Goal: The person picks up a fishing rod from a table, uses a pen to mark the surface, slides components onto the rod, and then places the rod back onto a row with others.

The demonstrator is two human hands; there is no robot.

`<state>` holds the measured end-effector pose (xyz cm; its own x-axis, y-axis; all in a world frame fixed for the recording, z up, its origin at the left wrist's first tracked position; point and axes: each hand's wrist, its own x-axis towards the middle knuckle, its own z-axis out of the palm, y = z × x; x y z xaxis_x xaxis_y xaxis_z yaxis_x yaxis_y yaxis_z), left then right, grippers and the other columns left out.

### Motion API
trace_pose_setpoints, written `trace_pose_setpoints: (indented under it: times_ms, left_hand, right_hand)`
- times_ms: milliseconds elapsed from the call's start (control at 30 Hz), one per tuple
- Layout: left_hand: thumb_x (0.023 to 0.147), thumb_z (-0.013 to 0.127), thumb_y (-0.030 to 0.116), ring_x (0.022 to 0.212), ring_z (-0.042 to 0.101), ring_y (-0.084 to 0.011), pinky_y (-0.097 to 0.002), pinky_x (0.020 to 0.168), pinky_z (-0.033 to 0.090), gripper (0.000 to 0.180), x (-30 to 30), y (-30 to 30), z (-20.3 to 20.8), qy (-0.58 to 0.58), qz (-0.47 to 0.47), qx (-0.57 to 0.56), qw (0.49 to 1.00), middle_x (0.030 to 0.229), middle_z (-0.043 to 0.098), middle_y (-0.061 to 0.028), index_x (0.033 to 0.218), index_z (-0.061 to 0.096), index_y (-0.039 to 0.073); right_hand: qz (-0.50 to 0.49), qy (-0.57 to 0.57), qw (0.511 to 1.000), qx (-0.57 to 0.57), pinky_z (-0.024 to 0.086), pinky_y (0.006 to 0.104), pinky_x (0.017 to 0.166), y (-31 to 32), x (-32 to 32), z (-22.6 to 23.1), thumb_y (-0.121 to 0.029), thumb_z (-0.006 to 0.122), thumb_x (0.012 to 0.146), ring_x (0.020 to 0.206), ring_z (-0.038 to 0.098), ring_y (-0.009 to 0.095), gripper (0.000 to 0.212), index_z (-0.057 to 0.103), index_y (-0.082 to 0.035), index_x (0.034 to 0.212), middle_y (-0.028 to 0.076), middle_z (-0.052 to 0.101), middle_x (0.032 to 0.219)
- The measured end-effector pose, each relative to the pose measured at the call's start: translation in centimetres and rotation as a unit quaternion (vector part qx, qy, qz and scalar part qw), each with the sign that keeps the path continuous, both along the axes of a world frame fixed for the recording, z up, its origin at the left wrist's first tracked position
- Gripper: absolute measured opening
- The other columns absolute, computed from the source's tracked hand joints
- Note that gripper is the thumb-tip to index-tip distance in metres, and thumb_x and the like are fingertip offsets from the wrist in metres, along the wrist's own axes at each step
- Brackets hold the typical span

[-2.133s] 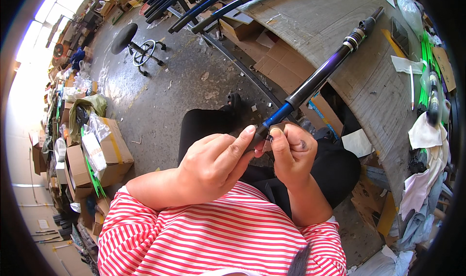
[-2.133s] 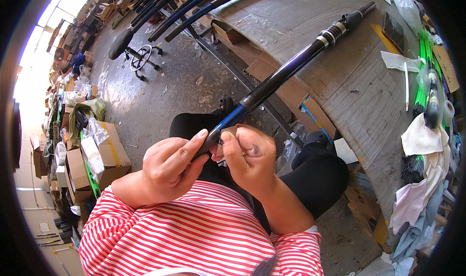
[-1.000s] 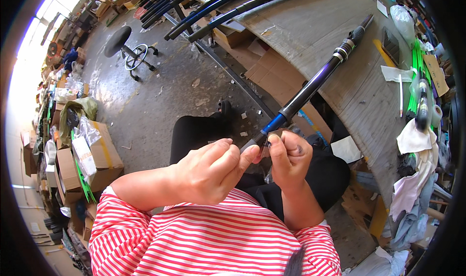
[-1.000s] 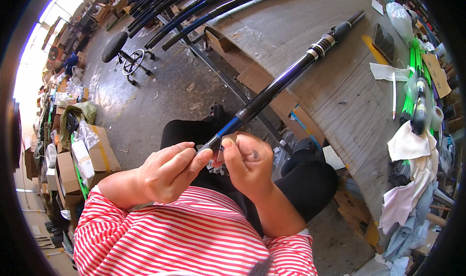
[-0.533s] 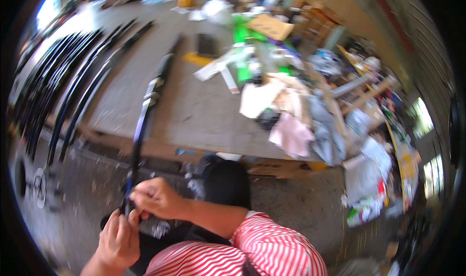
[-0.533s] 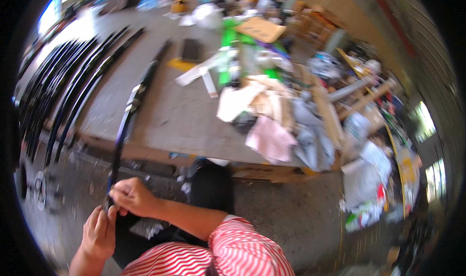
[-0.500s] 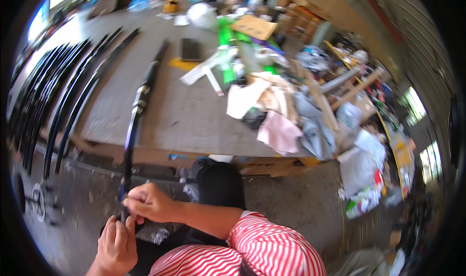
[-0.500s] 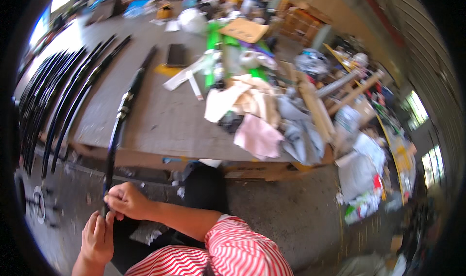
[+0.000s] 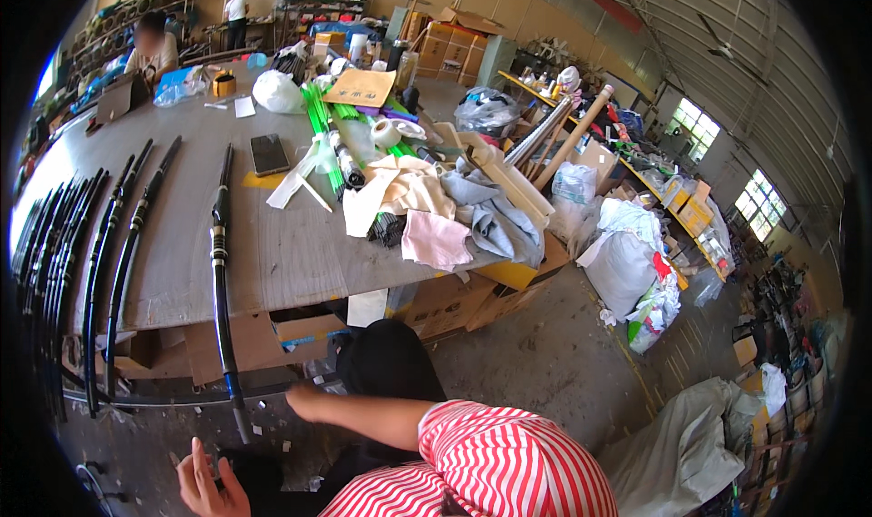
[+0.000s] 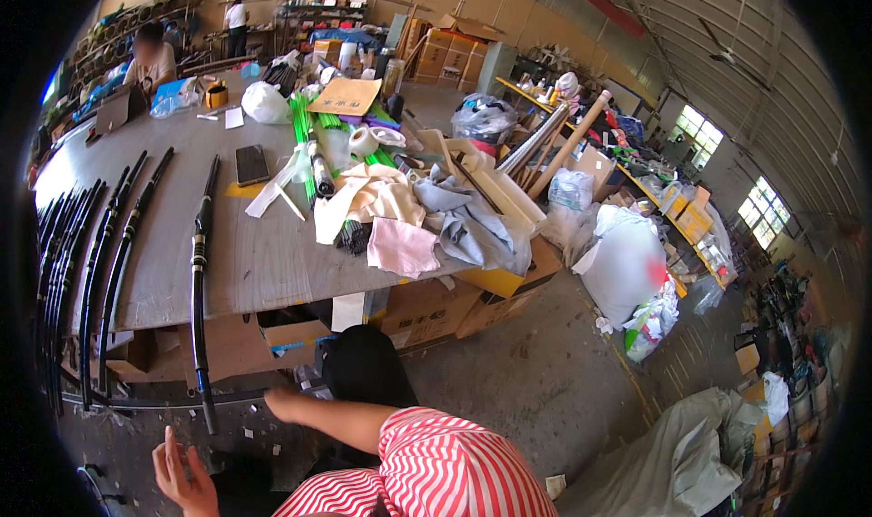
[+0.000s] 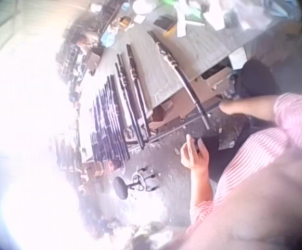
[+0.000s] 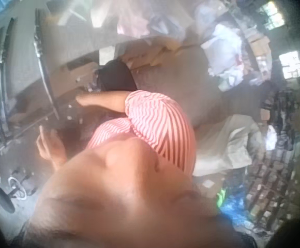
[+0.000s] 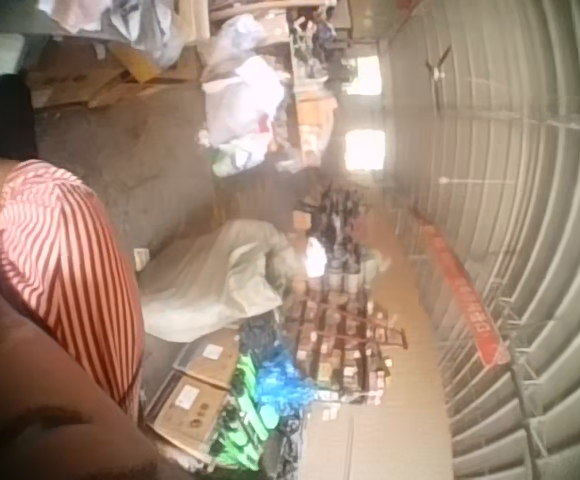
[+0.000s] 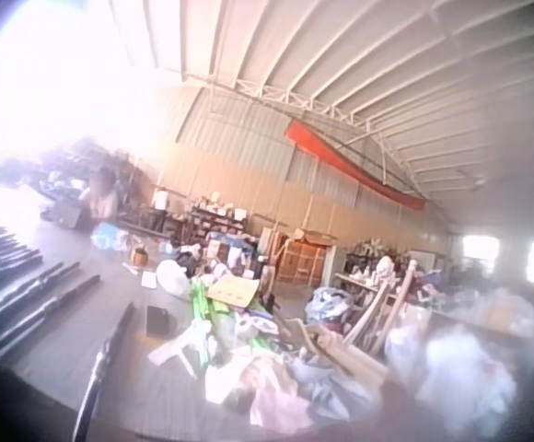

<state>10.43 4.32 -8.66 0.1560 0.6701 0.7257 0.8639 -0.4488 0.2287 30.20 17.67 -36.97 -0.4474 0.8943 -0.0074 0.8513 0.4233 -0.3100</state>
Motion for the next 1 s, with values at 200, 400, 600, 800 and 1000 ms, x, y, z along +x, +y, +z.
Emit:
trace_pose_setpoints:
  times_ms: [200,400,600,800,1000]
  left_hand:
    - [0.081,0.055,0.000,0.069,0.057,-0.0204,-0.0278,0.058,0.046,0.021,-2.6,0.8,-19.3,-0.278,0.067,-0.188,0.940,0.085,0.055,-0.0122,0.101,0.057,-0.006]
    - [0.072,0.059,0.005,0.069,0.062,-0.0266,-0.0346,0.061,0.048,0.018,-2.8,-2.1,-28.0,-0.309,0.136,-0.313,0.888,0.077,0.063,-0.0183,0.085,0.063,-0.007]
    - [0.072,0.059,0.008,0.067,0.063,-0.0270,-0.0347,0.061,0.049,0.019,-5.6,-0.7,-33.8,-0.380,0.179,-0.372,0.828,0.076,0.063,-0.0188,0.083,0.064,-0.006]
    - [0.071,0.060,0.008,0.065,0.062,-0.0252,-0.0341,0.060,0.048,0.020,-6.0,0.6,-36.7,-0.383,0.173,-0.398,0.815,0.072,0.063,-0.0185,0.083,0.064,-0.007]
    - [0.071,0.061,0.008,0.064,0.061,-0.0251,-0.0344,0.060,0.048,0.019,-6.0,1.3,-38.9,-0.412,0.167,-0.413,0.794,0.071,0.063,-0.0176,0.081,0.063,-0.008]
  right_hand:
    - [0.340,-0.234,0.911,-0.006,0.050,0.0353,0.069,-9.3,-4.3,-5.0,-0.013,0.058,0.069,0.078,0.063,0.026,0.015,0.068,-0.007,0.079,0.012,0.066,0.082]
    - [0.381,-0.265,0.862,-0.203,0.051,0.0400,0.068,-8.0,-5.9,-6.0,-0.023,0.069,0.064,0.079,0.063,0.026,0.017,0.069,-0.010,0.074,0.008,0.066,0.078]
    - [0.245,-0.147,0.953,-0.104,0.050,0.0426,0.058,-7.5,-4.3,-2.8,-0.016,0.063,0.063,0.068,0.062,0.030,0.011,0.067,-0.006,0.067,0.015,0.063,0.069]
    - [0.153,0.079,0.909,-0.380,0.047,0.0384,0.053,-7.3,-4.9,-0.7,-0.010,0.057,0.066,0.064,0.061,0.032,0.011,0.063,-0.001,0.065,0.017,0.062,0.067]
    - [0.236,0.024,0.968,-0.087,0.051,0.0387,0.056,-9.9,-0.9,-7.8,-0.013,0.051,0.079,0.064,0.063,0.029,0.024,0.058,0.003,0.063,0.020,0.063,0.072]
